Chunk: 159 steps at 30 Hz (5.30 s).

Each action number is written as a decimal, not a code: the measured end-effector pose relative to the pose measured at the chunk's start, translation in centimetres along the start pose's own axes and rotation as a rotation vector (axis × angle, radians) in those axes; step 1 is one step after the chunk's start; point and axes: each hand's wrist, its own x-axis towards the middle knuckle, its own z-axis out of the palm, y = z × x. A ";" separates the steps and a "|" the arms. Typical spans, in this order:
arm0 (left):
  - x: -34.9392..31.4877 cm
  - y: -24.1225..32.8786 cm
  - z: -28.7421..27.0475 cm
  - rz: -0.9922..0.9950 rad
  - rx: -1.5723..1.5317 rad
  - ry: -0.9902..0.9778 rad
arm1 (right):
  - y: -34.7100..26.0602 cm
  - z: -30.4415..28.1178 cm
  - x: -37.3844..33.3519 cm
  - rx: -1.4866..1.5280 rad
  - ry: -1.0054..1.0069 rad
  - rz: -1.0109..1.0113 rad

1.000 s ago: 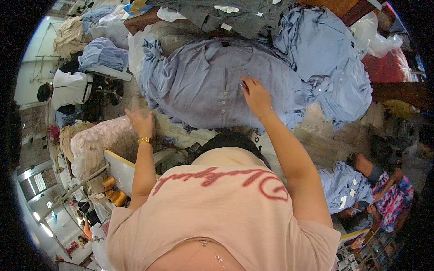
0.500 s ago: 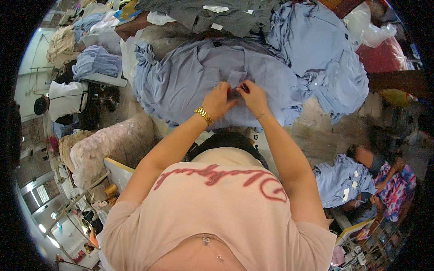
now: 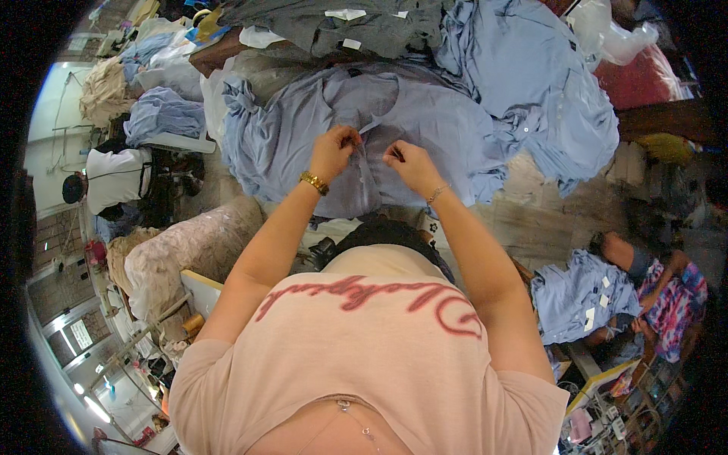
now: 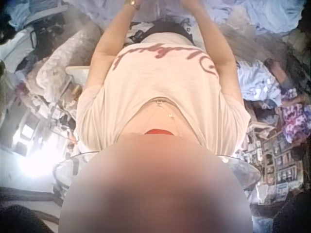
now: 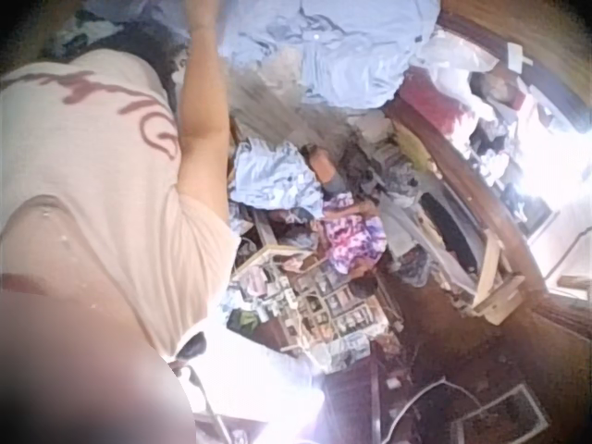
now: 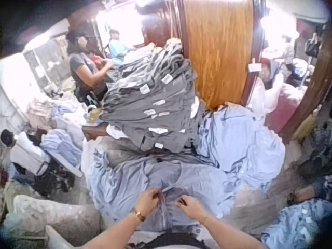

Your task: The person buttons the front placket of light blue shirts one by one. They pick up each shirt, align the buttonholes, fasten the buttons, and place the finished shirt on a growing stack. The workspace is cluttered with piles of shirts and sewing materials.

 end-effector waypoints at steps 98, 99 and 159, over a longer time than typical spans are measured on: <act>-14.6 -9.1 -8.3 -0.368 0.246 0.846 | -1.5 1.2 1.4 -0.810 -0.014 -0.412; -15.2 -8.8 -7.8 -0.251 0.430 0.819 | -1.7 0.6 1.4 -0.808 -0.028 -0.438; -3.5 -1.1 0.2 -0.348 -0.785 -0.013 | -3.2 2.5 2.4 -0.826 -0.004 -0.304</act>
